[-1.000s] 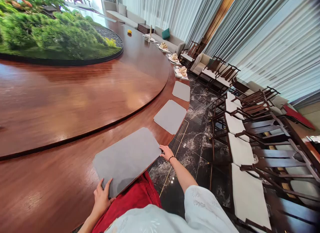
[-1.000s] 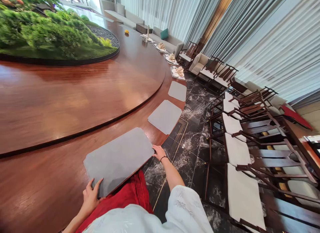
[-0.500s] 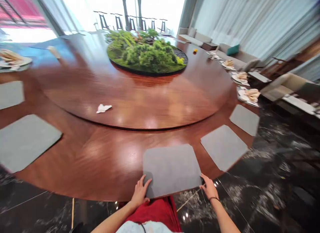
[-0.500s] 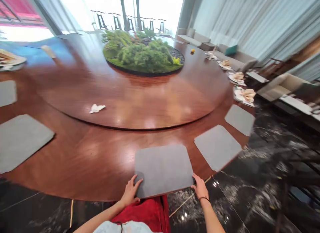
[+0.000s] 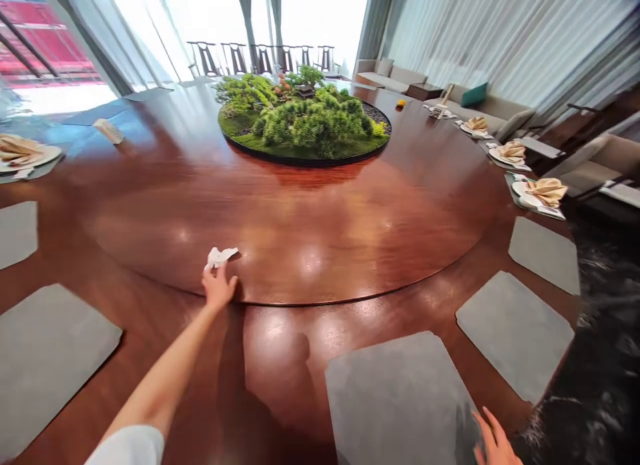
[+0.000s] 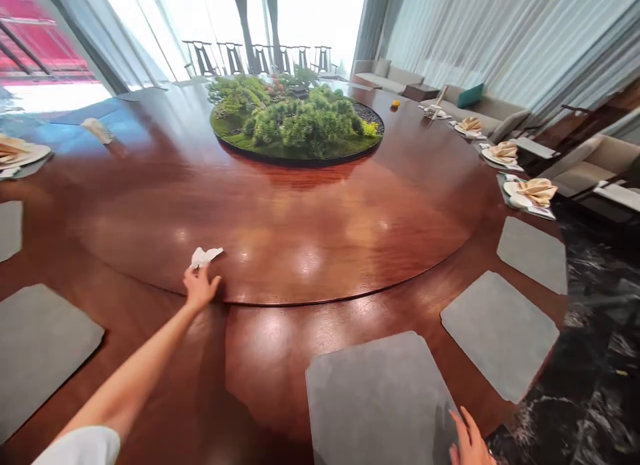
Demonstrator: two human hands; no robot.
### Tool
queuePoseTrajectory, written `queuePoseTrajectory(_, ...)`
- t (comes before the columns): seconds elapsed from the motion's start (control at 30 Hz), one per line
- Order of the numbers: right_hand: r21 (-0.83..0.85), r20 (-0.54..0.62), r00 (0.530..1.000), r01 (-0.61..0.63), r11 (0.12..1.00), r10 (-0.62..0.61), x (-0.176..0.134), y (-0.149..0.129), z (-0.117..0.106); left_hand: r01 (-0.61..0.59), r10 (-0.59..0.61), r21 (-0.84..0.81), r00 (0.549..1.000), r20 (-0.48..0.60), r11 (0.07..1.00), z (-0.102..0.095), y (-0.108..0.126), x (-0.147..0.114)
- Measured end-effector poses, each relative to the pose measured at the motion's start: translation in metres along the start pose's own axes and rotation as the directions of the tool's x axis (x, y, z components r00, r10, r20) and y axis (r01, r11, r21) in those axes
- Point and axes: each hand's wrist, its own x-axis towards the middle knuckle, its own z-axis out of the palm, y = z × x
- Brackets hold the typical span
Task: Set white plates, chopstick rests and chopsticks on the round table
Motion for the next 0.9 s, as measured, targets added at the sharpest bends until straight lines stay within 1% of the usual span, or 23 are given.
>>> queuePoseTrajectory(0.03, -0.003, 0.004, 1.000, 0.017, 1.000, -0.017, 0.003, -0.022, -0.001, 0.086, -0.081, 0.070, 0.995, -0.063, 0.994, -0.002, -0.017, 0.036)
queuePoseTrajectory(0.07, -0.018, 0.023, 0.999, 0.039, 0.999, -0.039, 0.006, -0.045, -0.003, 0.178, -0.168, 0.126, 0.982, -0.088, 0.976, -0.003, -0.031, 0.065)
queuePoseTrajectory(0.1, -0.034, 0.065, 0.995, 0.072, 0.997, -0.070, 0.010, -0.071, -0.005, 0.234, -0.230, 0.180, 0.972, -0.044, 0.955, -0.001, -0.042, 0.085)
queuePoseTrajectory(0.13, -0.026, 0.113, 0.988, 0.110, 0.994, -0.106, 0.016, -0.097, -0.009, 0.220, -0.232, 0.200, 0.972, 0.040, 0.955, 0.004, -0.047, 0.098)
queuePoseTrajectory(0.17, -0.009, 0.133, 0.985, 0.108, 0.994, -0.105, 0.023, -0.123, -0.013, 0.186, -0.209, 0.208, 0.974, 0.090, 0.960, 0.011, -0.046, 0.102)
queuePoseTrajectory(0.2, 0.026, 0.145, 0.986, 0.081, 0.996, -0.084, 0.030, -0.149, -0.018, 0.133, -0.162, 0.204, 0.977, 0.138, 0.970, 0.021, -0.038, 0.098)
queuePoseTrajectory(0.23, 0.087, 0.152, 0.987, 0.041, 0.995, -0.054, 0.039, -0.174, -0.022, 0.057, -0.092, 0.187, 0.978, 0.185, 0.981, 0.033, -0.023, 0.084)
queuePoseTrajectory(0.27, 0.161, 0.155, 0.988, -0.009, 0.987, -0.017, 0.049, -0.198, -0.025, -0.055, 0.022, 0.143, 0.973, 0.228, 0.988, 0.045, -0.001, 0.061)
queuePoseTrajectory(0.3, 0.253, 0.168, 0.986, -0.052, 0.966, 0.009, 0.059, -0.220, -0.027, -0.249, 0.236, 0.030, 0.946, 0.224, 0.968, 0.058, 0.026, 0.029)
queuePoseTrajectory(0.33, 0.359, 0.194, 0.981, -0.101, 0.928, 0.031, 0.067, -0.240, -0.028, -0.411, 0.429, -0.122, 0.872, 0.236, 0.903, 0.070, 0.058, -0.010)
queuePoseTrajectory(0.37, 0.464, 0.242, 0.969, -0.159, 0.872, 0.047, 0.075, -0.259, -0.028, -0.506, 0.577, -0.292, 0.773, 0.264, 0.812, 0.079, 0.093, -0.054)
queuePoseTrajectory(0.4, 0.539, 0.293, 0.953, -0.228, 0.811, 0.073, 0.080, -0.274, -0.027, -0.527, 0.681, -0.454, 0.665, 0.306, 0.718, 0.087, 0.128, -0.101)
queuePoseTrajectory(0.43, 0.579, 0.333, 0.938, -0.282, 0.765, 0.093, 0.083, -0.287, -0.026, -0.493, 0.738, -0.570, 0.574, 0.354, 0.657, 0.094, 0.163, -0.147)
queuePoseTrajectory(0.47, 0.611, 0.348, 0.933, -0.298, 0.733, 0.089, 0.084, -0.294, -0.025, -0.428, 0.762, -0.649, 0.502, 0.409, 0.629, 0.099, 0.196, -0.190)
queuePoseTrajectory(0.5, 0.643, 0.339, 0.937, -0.299, 0.706, 0.088, 0.083, -0.297, -0.024, -0.360, 0.793, -0.719, 0.413, 0.449, 0.595, 0.104, 0.226, -0.229)
queuePoseTrajectory(0.53, 0.674, 0.309, 0.947, -0.281, 0.684, 0.085, 0.082, -0.294, -0.022, -0.298, 0.794, -0.752, 0.390, 0.465, 0.587, 0.109, 0.251, -0.262)
queuePoseTrajectory(0.6, 0.731, 0.220, 0.970, -0.232, 0.641, 0.100, 0.080, -0.269, -0.018, -0.169, 0.734, -0.764, 0.466, 0.495, 0.623, 0.119, 0.288, -0.312)
queuePoseTrajectory(0.67, 0.743, 0.140, 0.972, -0.228, 0.629, 0.187, 0.086, -0.224, -0.012, -0.105, 0.673, -0.749, 0.533, 0.513, 0.654, 0.129, 0.308, -0.344)
queuePoseTrajectory(0.7, 0.733, 0.109, 0.963, -0.244, 0.635, 0.245, 0.093, -0.197, -0.007, -0.130, 0.663, -0.726, 0.539, 0.519, 0.675, 0.135, 0.312, -0.356)
queuePoseTrajectory(0.73, 0.714, 0.076, 0.949, -0.266, 0.648, 0.305, 0.103, -0.170, -0.001, -0.200, 0.666, -0.686, 0.529, 0.526, 0.700, 0.141, 0.314, -0.366)
queuePoseTrajectory(0.8, 0.650, 0.012, 0.913, -0.317, 0.691, 0.407, 0.129, -0.124, 0.012, -0.415, 0.673, -0.530, 0.475, 0.567, 0.740, 0.153, 0.310, -0.381)
queuePoseTrajectory(0.83, 0.605, 0.000, 0.904, -0.341, 0.720, 0.428, 0.143, -0.106, 0.020, -0.519, 0.665, -0.433, 0.443, 0.602, 0.737, 0.159, 0.306, -0.387)
queuePoseTrajectory(0.9, 0.477, 0.041, 0.912, -0.377, 0.794, 0.409, 0.169, -0.087, 0.038, -0.658, 0.629, -0.274, 0.391, 0.671, 0.701, 0.171, 0.297, -0.396)
